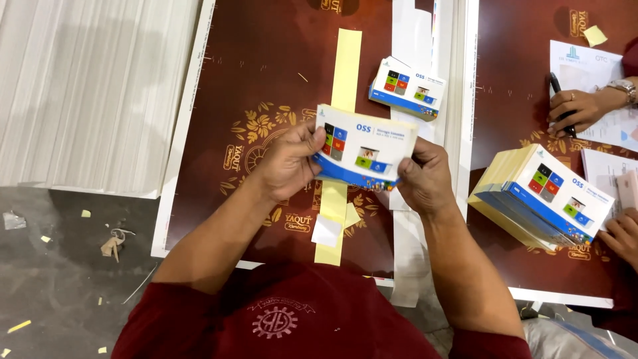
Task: Bundling stacks of printed materials using adhesive strips.
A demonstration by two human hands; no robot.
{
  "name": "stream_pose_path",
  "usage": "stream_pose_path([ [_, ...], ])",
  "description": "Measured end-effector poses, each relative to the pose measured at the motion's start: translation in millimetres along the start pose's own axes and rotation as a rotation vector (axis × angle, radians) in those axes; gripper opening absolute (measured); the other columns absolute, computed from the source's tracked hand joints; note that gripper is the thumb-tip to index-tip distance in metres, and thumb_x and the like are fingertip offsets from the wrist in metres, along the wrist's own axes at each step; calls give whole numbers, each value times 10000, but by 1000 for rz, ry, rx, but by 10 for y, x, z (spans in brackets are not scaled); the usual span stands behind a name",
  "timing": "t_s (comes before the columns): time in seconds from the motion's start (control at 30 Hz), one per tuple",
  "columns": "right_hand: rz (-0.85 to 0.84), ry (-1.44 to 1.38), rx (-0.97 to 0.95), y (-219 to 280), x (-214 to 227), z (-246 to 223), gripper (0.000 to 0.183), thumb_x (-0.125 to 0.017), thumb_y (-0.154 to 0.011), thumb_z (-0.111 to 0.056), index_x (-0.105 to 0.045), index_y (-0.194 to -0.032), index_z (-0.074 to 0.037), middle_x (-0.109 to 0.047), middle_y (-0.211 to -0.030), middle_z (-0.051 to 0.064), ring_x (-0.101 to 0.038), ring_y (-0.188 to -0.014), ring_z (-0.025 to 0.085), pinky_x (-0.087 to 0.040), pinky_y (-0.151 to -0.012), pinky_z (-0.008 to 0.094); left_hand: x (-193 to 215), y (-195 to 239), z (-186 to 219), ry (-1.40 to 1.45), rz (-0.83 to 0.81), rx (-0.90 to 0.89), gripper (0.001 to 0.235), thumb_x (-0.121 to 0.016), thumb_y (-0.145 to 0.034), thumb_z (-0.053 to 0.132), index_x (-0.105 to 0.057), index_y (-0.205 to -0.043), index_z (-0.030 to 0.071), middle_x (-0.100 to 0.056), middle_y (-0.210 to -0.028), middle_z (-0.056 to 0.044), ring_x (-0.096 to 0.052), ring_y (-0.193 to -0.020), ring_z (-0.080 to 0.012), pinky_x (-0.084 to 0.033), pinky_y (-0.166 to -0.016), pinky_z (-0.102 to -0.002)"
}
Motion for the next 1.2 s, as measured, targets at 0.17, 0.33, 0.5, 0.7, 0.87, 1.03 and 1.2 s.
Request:
stream_pose_path([
  [0.17,-55,-80,7,81,-63,-21,438,-822,-961,-201,-683,-1263,85,-751,-1208,159,-735,-1099,234,-610,-979,390,-142,0,-188,260,-214,77,343,-530,-1119,152,-506,-1399,-45,-679,-1299,-154,-673,-1219,-239,-531,-1114,-424],
  [0.33,-81,-152,-11,108,-29,26,396,-815,-971,-194,-708,-1248,67,-750,-1218,156,-735,-1106,236,-602,-987,391,-190,5,-328,428,-285,160,353,-535,-1131,161,-505,-1398,-68,-667,-1322,-178,-669,-1242,-265,-508,-1148,-450],
  [0.5,-151,-288,-57,168,147,192,292,-772,-1021,-140,-729,-1218,71,-768,-1133,180,-754,-1016,253,-618,-897,400,-188,9,-384,468,-305,173,379,-592,-1073,134,-522,-1386,-66,-656,-1327,-174,-660,-1264,-258,-495,-1170,-441],
  [0.7,-145,-318,-55,135,-16,131,315,-763,-992,-143,-720,-1238,49,-755,-1217,178,-744,-1109,265,-607,-992,419,-230,25,-355,498,-378,159,343,-602,-1090,116,-540,-1365,-80,-663,-1308,-181,-659,-1254,-274,-510,-1159,-454],
  [0.87,-146,-340,-65,152,121,201,292,-736,-1028,-121,-715,-1248,70,-759,-1168,183,-744,-1087,258,-608,-986,421,20,-29,-464,480,-355,112,137,-596,-1129,97,-551,-1119,-31,-670,-1276,-155,-673,-1239,-256,-511,-1181,-443],
  [1.03,-30,-256,-27,37,100,67,400,-710,-1020,-156,-644,-1339,76,-747,-1223,174,-730,-1117,254,-597,-1027,413,-283,-52,-105,297,-235,2,299,-583,-1094,106,-554,-1345,-55,-692,-1218,-157,-691,-1159,-235,-531,-1120,-423],
  [1.2,18,242,147,-153,-333,-390,932,-839,-952,-319,-287,-1670,-98,-573,-1510,140,-637,-1255,248,-584,-1015,405,-251,-86,336,-517,316,-255,324,-562,-1064,185,-574,-1313,-21,-716,-1094,-130,-702,-968,-147,-614,-925,-345],
])
Point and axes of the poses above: each hand's wrist, its own y-axis away from the middle knuckle, its own x-axis out of the back of the hand, z = x × y, the point moved 6 cm from there along -y, towards the middle knuckle
